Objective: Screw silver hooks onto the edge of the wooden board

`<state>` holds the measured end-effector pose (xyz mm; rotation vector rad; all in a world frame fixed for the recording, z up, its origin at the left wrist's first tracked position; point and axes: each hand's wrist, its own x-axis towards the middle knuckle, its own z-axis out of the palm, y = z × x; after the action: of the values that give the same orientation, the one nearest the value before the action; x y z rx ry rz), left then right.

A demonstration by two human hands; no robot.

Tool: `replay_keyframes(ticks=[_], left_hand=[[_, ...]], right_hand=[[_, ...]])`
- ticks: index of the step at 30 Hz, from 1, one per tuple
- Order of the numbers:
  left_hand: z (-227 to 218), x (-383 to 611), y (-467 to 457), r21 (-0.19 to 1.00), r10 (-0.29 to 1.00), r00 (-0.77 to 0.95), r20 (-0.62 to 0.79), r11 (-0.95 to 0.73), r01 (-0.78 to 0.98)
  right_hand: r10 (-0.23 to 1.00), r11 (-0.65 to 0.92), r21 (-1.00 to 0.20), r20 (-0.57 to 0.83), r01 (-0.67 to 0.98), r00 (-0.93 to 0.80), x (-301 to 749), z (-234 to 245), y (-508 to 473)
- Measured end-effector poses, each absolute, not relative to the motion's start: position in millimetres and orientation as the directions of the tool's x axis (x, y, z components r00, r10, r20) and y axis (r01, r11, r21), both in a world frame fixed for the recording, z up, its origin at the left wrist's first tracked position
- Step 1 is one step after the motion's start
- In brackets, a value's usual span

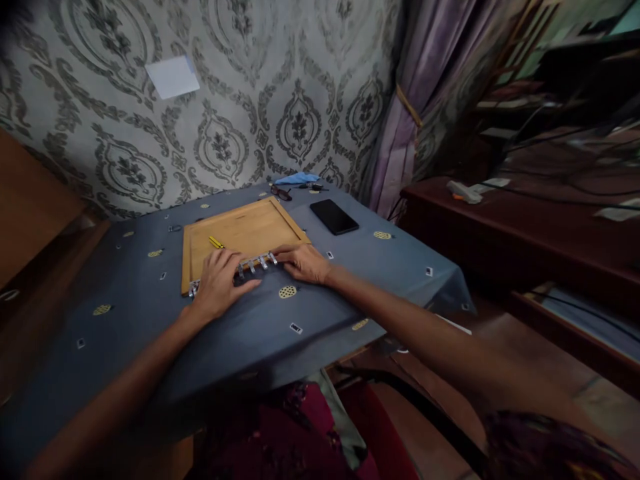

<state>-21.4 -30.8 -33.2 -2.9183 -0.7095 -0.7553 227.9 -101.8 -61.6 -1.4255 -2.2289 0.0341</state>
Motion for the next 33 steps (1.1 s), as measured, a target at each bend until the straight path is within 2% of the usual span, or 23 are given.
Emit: replay_keyframes(ticks=[7,12,24,33], left_hand=[[-23,20,-22,-0.047,0.503,0.833,0.232,-0.849,0.526],[-19,26,-20,-0.033,0.54,0.831,0.134,-0.836,0.548],[-23,22,-16,0.064,0.527,0.837,0.147,-0.85,0.523],[-20,26,-16,0.07,0.546,0.829,0.123,-0.838,0.542]], right_hand=[[0.885,0.422,-0.32,0.348,0.848,-0.309,233,-65,-104],[0.888,0.418,-0.34,0.35,0.842,-0.299,235,-67,-105],[0.871,0.432,-0.309,0.386,0.847,-0.304,236,-67,-107],[0.876,0.424,-0.314,0.381,0.849,-0.297,235,-66,-108]])
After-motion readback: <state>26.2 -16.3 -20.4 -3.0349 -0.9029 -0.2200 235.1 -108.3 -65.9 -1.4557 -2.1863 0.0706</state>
